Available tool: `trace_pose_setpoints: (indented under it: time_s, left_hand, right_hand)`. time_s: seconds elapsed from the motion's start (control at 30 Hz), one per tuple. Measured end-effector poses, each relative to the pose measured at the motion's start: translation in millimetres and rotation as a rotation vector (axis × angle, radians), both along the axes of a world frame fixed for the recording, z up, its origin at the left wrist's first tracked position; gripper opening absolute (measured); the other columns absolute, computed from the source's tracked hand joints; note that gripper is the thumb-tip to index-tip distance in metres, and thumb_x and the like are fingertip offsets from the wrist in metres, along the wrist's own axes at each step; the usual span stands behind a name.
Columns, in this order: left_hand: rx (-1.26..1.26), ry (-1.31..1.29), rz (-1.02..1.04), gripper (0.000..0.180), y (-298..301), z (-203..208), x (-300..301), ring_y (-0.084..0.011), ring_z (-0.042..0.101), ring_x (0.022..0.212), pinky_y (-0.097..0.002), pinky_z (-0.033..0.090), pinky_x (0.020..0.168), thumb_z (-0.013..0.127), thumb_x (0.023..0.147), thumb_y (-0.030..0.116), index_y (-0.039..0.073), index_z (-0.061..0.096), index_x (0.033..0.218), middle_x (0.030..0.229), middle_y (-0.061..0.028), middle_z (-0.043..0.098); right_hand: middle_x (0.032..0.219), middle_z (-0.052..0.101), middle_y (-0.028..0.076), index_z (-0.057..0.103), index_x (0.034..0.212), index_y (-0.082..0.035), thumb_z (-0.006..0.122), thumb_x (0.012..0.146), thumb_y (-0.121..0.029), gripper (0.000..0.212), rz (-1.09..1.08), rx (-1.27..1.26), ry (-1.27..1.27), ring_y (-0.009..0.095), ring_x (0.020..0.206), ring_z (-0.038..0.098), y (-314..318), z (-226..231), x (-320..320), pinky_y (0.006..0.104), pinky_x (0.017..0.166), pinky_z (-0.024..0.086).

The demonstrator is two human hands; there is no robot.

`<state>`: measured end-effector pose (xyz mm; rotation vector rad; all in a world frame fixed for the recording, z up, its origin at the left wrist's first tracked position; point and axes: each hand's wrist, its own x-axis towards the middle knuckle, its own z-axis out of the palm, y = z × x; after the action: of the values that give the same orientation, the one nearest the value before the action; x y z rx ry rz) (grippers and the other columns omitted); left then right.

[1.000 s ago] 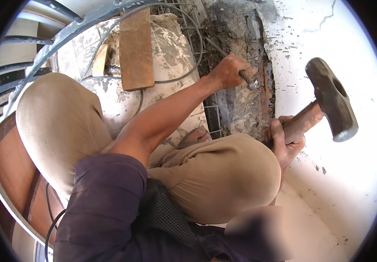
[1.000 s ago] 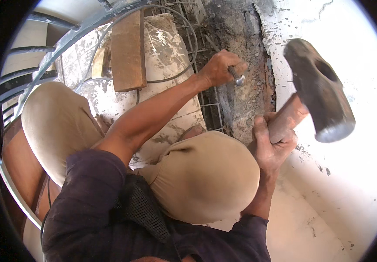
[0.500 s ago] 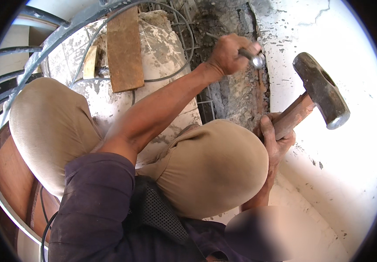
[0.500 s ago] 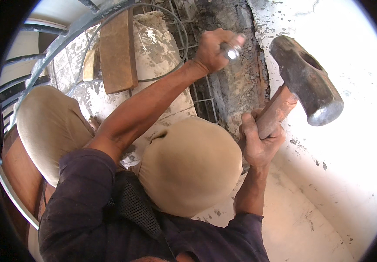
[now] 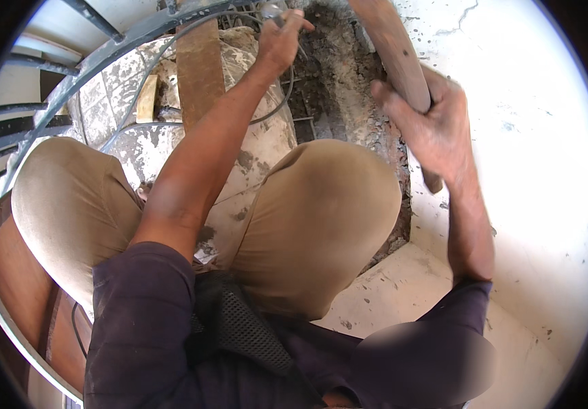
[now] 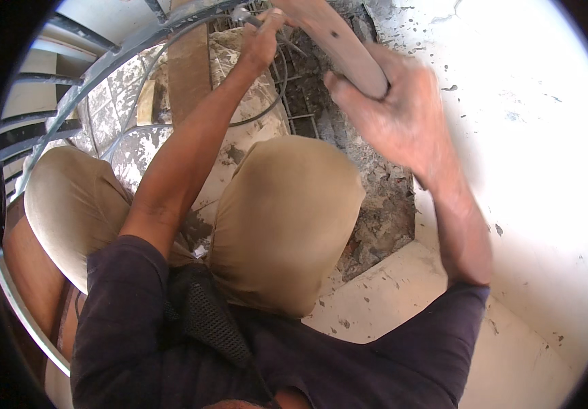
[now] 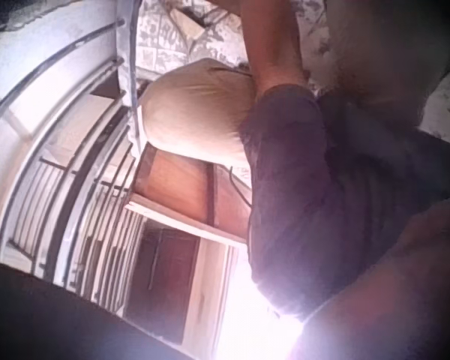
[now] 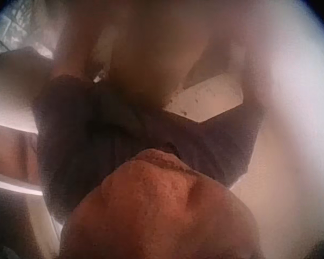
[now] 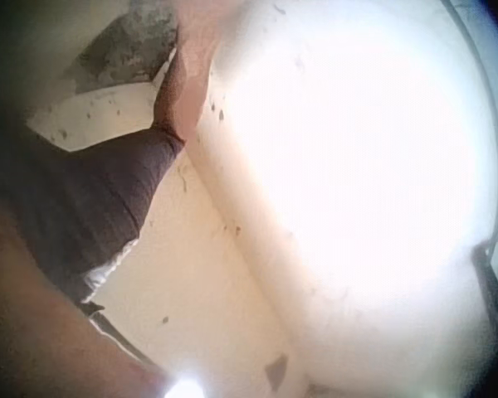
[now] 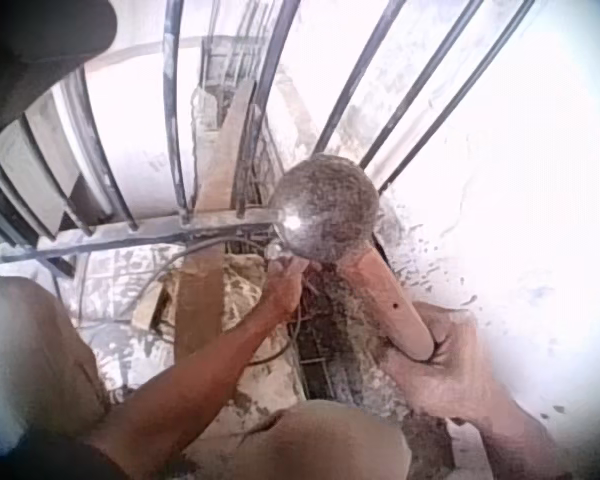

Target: The person breaks concrete from around a rebar cage using a hammer and a chisel.

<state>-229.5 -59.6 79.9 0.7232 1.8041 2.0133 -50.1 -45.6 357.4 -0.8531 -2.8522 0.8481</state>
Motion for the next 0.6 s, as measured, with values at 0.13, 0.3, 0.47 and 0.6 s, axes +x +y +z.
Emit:
trace_pose_setpoints:
  time_s: [0.13,0.3,0.47,0.6]
  left_hand:
    - [-0.236,-0.069,-0.062,0.034,-19,8,-16,-0.0261,0.060,0.086,-0.0428,0.045,0.082,0.047,0.099,0.039,0.017,0.073,0.104,0.087,-0.0110,0.063]
    - [-0.252,0.400,-0.087,0.039,-7,-47,-31,-0.0300,0.063,0.095,-0.0477,0.047,0.086,0.046,0.104,0.038,0.011,0.068,0.122,0.105,-0.0167,0.067]
    - [-0.099,0.096,-0.134,0.041,-1,-41,-25,-0.0301,0.061,0.109,-0.0436,0.046,0.097,0.048,0.104,0.038,0.005,0.064,0.123,0.122,-0.0178,0.067]
    - [0.002,0.055,-0.187,0.042,-13,-18,-20,-0.0262,0.060,0.110,-0.0419,0.044,0.098,0.049,0.104,0.040,0.005,0.069,0.116,0.117,-0.0144,0.070]
  right_hand:
    - [0.064,0.064,0.010,0.072,0.102,0.002,0.069,0.085,-0.027,0.034,0.153,0.083,-0.039,0.018,0.057,0.060,-12,12,-37,0.0349,0.055,0.048]
    - [0.070,0.067,0.017,0.070,0.104,0.006,0.067,0.084,-0.022,0.034,0.324,0.163,-0.241,0.026,0.064,0.065,3,-18,-68,0.0396,0.064,0.052]
    - [0.079,0.070,0.016,0.069,0.111,0.007,0.068,0.087,-0.018,0.035,0.338,0.175,-0.335,0.024,0.070,0.067,-19,-5,-76,0.0378,0.067,0.054]
    - [0.069,0.063,0.008,0.067,0.096,0.005,0.068,0.087,-0.016,0.023,0.293,-0.064,0.133,0.017,0.063,0.060,-51,17,-83,0.0331,0.060,0.048]
